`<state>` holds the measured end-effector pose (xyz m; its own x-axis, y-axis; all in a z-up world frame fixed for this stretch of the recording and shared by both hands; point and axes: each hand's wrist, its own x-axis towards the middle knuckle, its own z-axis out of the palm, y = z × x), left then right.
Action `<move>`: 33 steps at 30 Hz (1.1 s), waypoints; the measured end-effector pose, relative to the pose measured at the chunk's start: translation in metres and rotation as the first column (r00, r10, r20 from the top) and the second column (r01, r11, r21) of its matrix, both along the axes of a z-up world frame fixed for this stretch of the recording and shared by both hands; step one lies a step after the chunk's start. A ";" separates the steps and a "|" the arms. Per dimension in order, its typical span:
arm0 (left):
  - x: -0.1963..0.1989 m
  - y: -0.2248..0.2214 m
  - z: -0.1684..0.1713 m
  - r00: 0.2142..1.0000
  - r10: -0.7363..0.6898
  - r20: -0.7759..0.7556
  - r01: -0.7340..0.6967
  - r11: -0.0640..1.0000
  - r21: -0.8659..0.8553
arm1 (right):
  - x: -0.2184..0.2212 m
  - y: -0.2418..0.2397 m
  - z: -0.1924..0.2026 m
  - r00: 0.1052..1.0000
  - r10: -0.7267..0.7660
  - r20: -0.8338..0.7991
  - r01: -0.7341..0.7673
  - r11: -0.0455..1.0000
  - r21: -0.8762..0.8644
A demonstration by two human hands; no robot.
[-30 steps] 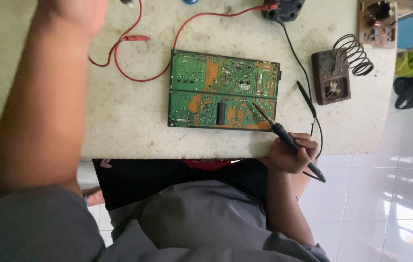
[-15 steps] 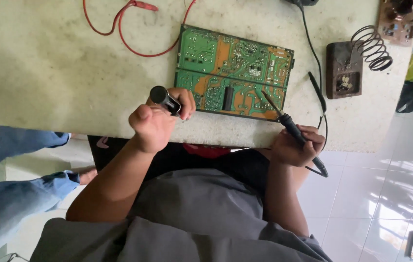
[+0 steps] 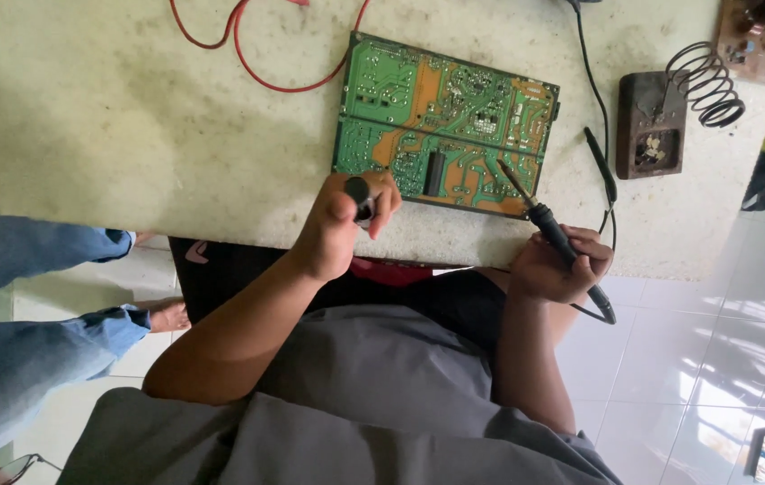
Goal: Testing and desoldering components on a circuit board using a soldering iron, desoldering pump, and multimeter probes.
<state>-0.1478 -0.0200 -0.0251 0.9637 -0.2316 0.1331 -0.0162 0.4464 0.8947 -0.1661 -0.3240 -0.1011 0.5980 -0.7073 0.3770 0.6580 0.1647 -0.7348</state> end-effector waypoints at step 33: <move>-0.018 0.013 -0.013 0.994 -0.045 -0.095 0.040 0.998 -0.051 | -0.002 0.001 0.003 1.000 0.018 -0.006 -0.018 0.999 0.032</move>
<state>-0.1662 -0.0068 -0.0379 0.9620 -0.2680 0.0520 0.0890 0.4879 0.8684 -0.1682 -0.3232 -0.0984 0.6131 -0.7080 0.3504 0.6500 0.2000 -0.7332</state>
